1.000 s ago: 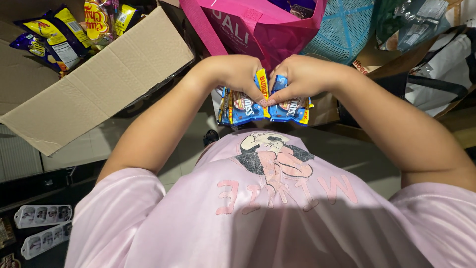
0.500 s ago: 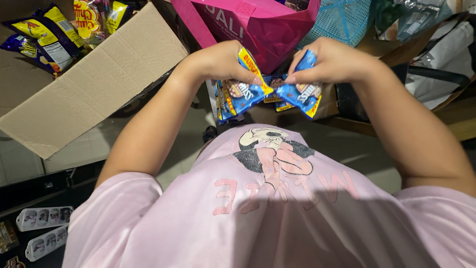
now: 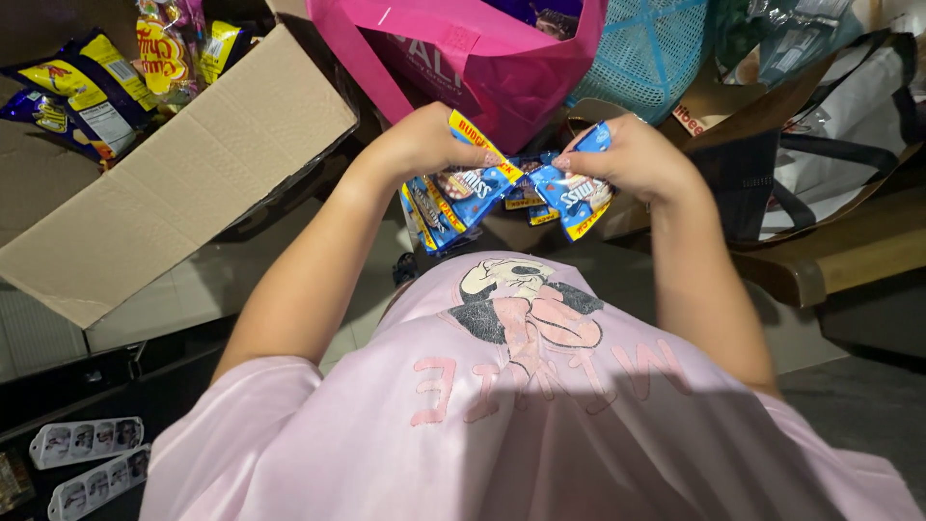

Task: The person unpacks a pink shopping bag, cuts open a multi-pack of Swiss Miss hot cocoa mix with scissors, separates the individual sachets, and places them on the table. They then transfer various snack items from a cardboard box into the pink bag.

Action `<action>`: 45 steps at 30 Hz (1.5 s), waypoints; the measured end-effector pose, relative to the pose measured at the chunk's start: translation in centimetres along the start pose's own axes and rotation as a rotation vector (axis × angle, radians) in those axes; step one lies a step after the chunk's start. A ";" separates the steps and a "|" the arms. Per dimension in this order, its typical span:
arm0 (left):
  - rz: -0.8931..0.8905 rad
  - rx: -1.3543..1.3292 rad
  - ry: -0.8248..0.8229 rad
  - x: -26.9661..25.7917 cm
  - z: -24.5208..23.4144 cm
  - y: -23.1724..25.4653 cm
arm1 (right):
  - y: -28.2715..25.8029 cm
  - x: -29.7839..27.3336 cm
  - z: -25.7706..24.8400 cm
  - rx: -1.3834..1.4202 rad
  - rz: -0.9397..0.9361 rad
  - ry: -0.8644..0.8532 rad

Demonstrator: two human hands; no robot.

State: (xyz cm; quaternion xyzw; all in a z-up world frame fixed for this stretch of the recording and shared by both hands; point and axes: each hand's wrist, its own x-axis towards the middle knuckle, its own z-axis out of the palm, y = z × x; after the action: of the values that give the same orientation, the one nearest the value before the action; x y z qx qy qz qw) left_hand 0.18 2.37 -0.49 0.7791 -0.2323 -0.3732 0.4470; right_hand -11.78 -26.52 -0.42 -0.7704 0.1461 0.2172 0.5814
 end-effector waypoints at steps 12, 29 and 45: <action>-0.016 0.003 0.017 0.0 0.7 0.6 | 4.5 3.1 -1.1 -0.242 -0.192 0.410; 0.266 -0.474 -0.285 0.0 1.8 -2.3 | -4.0 -4.3 -0.9 0.127 -0.354 -0.050; 0.381 0.000 -0.239 -1.2 2.3 3.7 | -6.7 -0.3 -0.4 -0.593 -0.355 -0.477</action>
State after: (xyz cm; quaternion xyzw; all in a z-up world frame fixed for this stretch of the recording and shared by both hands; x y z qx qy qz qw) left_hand -2.43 0.16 2.42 0.6713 -0.4264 -0.3718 0.4788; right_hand -8.80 -25.08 5.40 -0.8458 -0.1963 0.3186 0.3802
